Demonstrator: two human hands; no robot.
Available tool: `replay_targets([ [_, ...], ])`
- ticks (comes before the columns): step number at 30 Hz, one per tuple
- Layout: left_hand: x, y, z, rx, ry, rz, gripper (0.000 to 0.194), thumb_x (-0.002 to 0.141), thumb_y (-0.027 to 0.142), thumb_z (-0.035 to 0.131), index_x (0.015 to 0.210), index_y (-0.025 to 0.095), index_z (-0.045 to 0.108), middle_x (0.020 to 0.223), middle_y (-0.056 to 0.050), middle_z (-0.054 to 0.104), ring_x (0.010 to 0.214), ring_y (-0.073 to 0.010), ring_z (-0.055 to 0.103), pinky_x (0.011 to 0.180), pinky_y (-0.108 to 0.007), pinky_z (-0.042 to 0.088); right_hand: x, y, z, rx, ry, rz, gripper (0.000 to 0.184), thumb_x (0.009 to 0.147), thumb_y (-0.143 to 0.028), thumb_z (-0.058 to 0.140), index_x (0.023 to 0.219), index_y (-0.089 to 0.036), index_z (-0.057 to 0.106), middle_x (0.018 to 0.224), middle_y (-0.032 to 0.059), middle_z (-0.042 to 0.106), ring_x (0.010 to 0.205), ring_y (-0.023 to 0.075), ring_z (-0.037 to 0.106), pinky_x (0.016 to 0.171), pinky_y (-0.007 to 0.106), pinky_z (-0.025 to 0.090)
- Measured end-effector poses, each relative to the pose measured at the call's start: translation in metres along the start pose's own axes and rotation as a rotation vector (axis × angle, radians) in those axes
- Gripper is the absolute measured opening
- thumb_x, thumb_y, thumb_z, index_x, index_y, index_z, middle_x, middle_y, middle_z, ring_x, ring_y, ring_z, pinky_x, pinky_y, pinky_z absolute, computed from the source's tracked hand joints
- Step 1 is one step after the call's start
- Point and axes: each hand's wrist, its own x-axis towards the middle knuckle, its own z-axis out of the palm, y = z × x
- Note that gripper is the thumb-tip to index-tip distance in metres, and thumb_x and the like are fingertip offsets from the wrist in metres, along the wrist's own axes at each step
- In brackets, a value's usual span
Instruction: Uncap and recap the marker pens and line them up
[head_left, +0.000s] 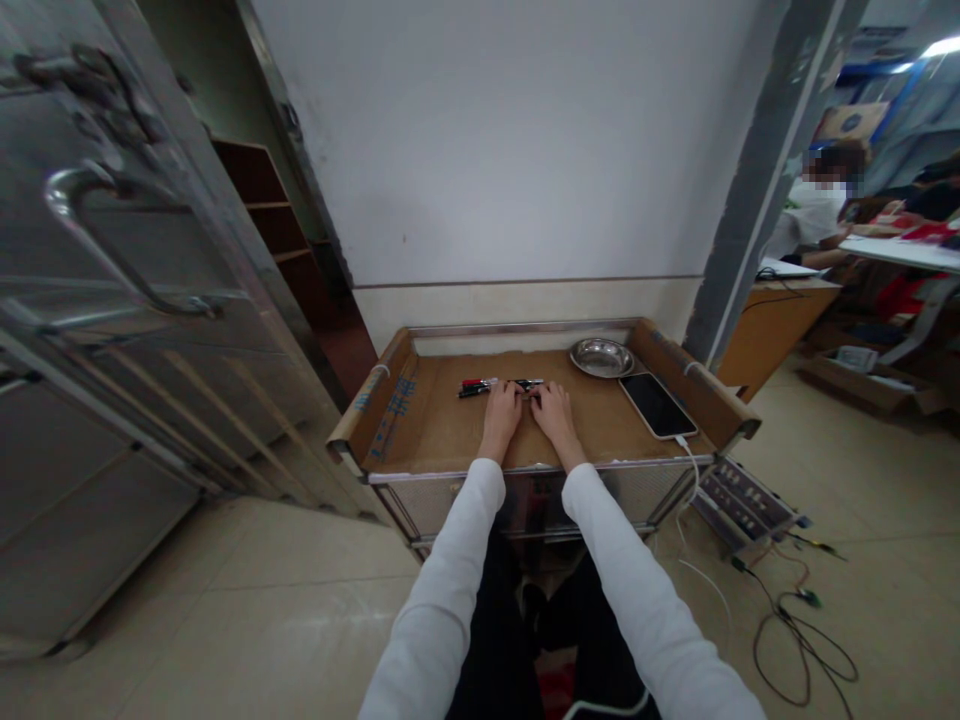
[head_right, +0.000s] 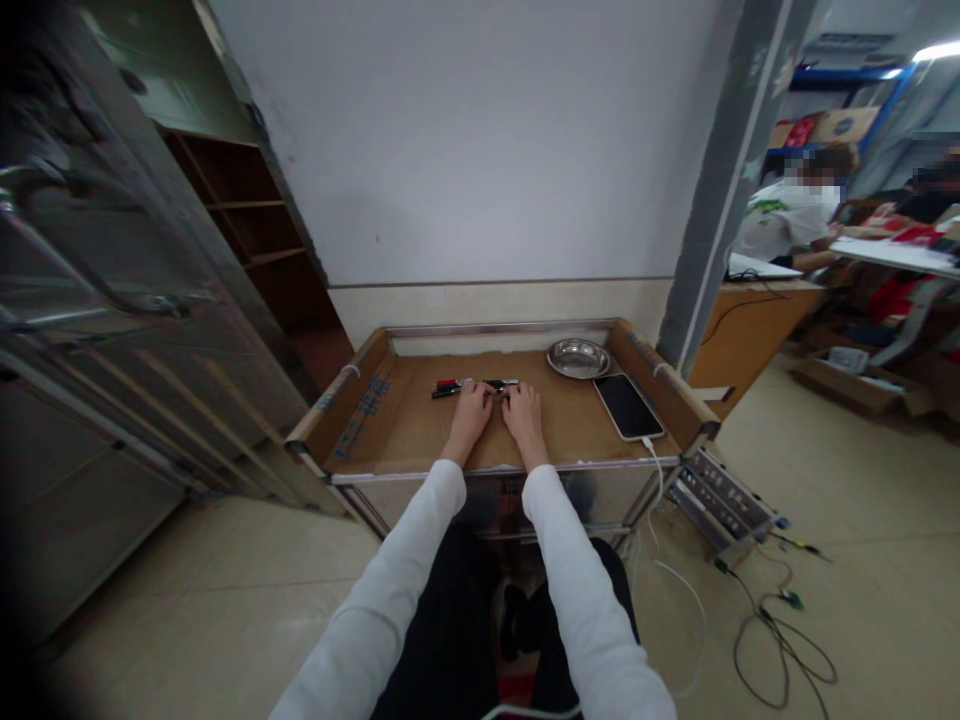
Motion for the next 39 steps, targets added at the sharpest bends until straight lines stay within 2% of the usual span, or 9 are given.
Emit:
replay_targets([
  [4,-0.001,0.002,-0.002,0.05,-0.085,0.02,0.013,0.086,0.011,0.046,0.088,0.018,0.057,0.093,-0.007,0.059,0.093,-0.0195,0.057,0.091,-0.037,0.044,-0.001,0.0,-0.002,0.011,0.001,-0.007,0.021,0.088,-0.019,0.046,0.101,-0.018,0.063,0.105,0.0107,0.06,0.101,0.0231,0.05,0.084,0.033,0.036],
  [14,-0.001,-0.001,0.0,0.073,-0.028,-0.051,0.011,0.088,0.01,0.044,0.092,0.016,0.052,0.093,-0.009,0.059,0.094,-0.0206,0.057,0.088,-0.036,0.044,-0.002,-0.001,-0.003,0.011,0.08,0.087,0.022,0.086,-0.013,0.043,0.098,-0.015,0.061,0.1,0.0117,0.063,0.095,0.0226,0.052,0.083,0.033,0.034],
  [20,-0.003,-0.002,0.002,0.094,-0.041,-0.034,0.006,0.089,0.018,0.047,0.084,0.017,0.051,0.089,-0.009,0.057,0.095,-0.0218,0.056,0.09,-0.038,0.043,-0.004,-0.003,-0.006,-0.036,0.076,0.093,0.023,0.089,-0.015,0.039,0.092,-0.015,0.061,0.099,0.013,0.062,0.094,0.0226,0.051,0.082,0.033,0.035],
  [30,-0.002,0.002,0.002,0.126,-0.029,-0.005,0.013,0.086,0.011,0.042,0.093,0.014,0.053,0.097,-0.013,0.059,0.1,-0.0245,0.056,0.095,-0.042,0.042,-0.003,-0.003,-0.006,0.006,0.019,0.072,0.027,0.085,-0.012,0.042,0.102,-0.015,0.062,0.106,0.0134,0.059,0.101,0.0252,0.048,0.087,0.035,0.035],
  [33,-0.003,0.005,-0.001,0.16,-0.018,-0.055,0.018,0.084,0.009,0.041,0.097,0.011,0.054,0.1,-0.017,0.059,0.102,-0.0273,0.056,0.093,-0.042,0.043,-0.003,-0.003,-0.005,0.011,0.013,0.067,0.028,0.085,-0.011,0.042,0.105,-0.015,0.062,0.106,0.0132,0.059,0.101,0.0249,0.048,0.088,0.035,0.035],
  [39,-0.009,0.009,-0.004,0.303,0.214,-0.34,0.04,0.082,0.015,0.045,0.12,0.002,0.047,0.123,-0.03,0.05,0.116,-0.037,0.049,0.095,-0.05,0.039,-0.003,-0.004,-0.007,0.04,0.028,0.057,0.027,0.084,-0.011,0.043,0.101,-0.015,0.063,0.106,0.0134,0.057,0.1,0.024,0.047,0.087,0.034,0.035],
])
